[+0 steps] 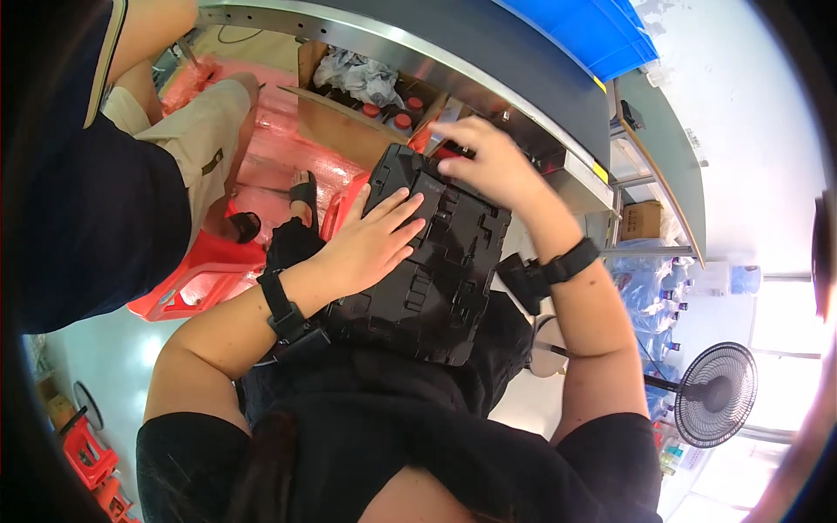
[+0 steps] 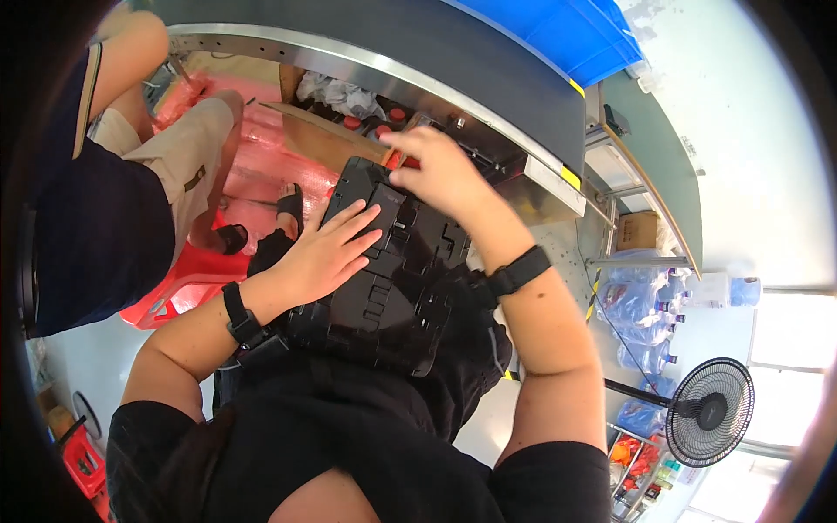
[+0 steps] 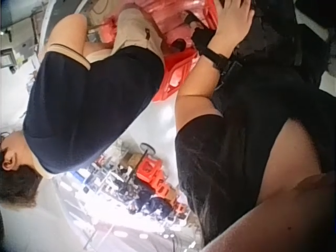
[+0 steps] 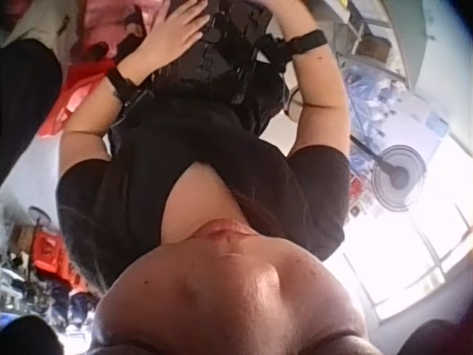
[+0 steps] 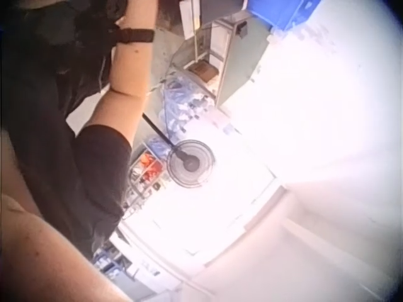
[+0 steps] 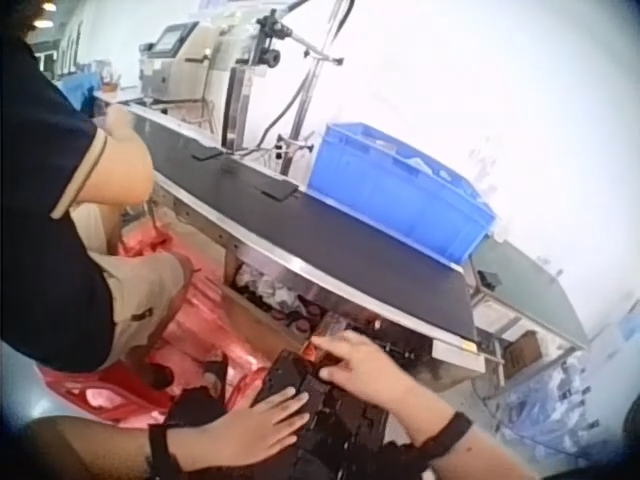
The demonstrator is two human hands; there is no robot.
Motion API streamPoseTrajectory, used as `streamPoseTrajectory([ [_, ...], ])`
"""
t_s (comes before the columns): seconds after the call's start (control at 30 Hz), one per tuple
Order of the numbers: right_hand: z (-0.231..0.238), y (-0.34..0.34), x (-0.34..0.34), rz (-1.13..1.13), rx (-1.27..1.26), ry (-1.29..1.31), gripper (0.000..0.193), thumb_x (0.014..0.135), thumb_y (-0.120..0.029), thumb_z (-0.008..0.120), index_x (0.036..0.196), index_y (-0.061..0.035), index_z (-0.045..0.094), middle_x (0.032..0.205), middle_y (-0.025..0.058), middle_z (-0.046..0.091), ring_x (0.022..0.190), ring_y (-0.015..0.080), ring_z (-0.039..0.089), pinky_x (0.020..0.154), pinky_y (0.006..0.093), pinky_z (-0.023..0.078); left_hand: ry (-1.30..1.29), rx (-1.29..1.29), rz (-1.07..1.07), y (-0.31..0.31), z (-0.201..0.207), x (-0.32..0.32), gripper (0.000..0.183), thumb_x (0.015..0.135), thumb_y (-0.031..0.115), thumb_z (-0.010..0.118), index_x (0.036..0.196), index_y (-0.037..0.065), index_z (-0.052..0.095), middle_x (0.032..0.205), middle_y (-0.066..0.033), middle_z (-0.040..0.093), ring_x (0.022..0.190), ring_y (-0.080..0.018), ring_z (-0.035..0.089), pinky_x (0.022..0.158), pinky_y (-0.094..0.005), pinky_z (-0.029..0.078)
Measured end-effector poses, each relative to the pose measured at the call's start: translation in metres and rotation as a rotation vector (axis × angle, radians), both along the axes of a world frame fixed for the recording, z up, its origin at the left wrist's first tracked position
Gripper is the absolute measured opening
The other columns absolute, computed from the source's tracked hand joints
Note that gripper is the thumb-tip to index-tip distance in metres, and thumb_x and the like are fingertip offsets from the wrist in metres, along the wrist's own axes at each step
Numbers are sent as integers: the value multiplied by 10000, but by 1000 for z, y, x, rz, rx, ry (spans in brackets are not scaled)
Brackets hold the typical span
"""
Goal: Assembling black plastic enclosures or parts on a workbench.
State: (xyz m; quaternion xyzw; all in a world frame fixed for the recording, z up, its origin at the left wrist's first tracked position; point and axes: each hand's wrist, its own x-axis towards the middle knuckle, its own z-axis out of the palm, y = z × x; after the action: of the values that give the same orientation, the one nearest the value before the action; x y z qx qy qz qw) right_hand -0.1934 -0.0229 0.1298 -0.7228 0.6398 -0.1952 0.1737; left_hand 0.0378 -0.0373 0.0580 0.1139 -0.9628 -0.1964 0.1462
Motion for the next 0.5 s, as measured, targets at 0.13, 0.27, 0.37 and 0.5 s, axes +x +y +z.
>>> streamPoseTrajectory([
  [0.13, 79, -29, -28, -35, 89, 7, 402, 841, -261, 655, 1200, -86, 611, 998, 78, 671, 879, 159, 612, 807, 305, 490, 7, -109, -6, -14, -5, -20, 463, 857, 217, 594, 1286, 64, 510, 1448, -89, 348, 1363, -237, 295, 1083, -547, 225],
  [0.27, 157, -70, -48, -152, 91, 157, 359, 862, -313, 619, 1164, -120, 640, 904, 18, 658, 871, 96, 597, 721, 223, 456, -38, -221, -71, -22, -6, -37, 459, 853, 214, 582, 1272, 38, 514, 1430, -118, 379, 1352, -244, 319, 1070, -552, 245],
  [0.37, 204, -103, -65, -400, 21, 151, 313, 822, -197, 649, 1083, -24, 650, 959, 86, 668, 818, 172, 612, 688, 313, 503, -98, -217, -128, -17, -6, -37, 446, 840, 217, 585, 1230, 6, 542, 1382, -196, 423, 1295, -299, 392, 1029, -532, 290],
  [0.5, 171, -165, -92, -339, -176, 193, 397, 762, -234, 695, 1089, -15, 643, 888, 101, 677, 746, 193, 622, 669, 307, 499, -66, -84, -162, -23, -1, -37, 494, 803, 245, 632, 1229, 13, 545, 1372, -213, 420, 1283, -310, 393, 1014, -524, 300],
])
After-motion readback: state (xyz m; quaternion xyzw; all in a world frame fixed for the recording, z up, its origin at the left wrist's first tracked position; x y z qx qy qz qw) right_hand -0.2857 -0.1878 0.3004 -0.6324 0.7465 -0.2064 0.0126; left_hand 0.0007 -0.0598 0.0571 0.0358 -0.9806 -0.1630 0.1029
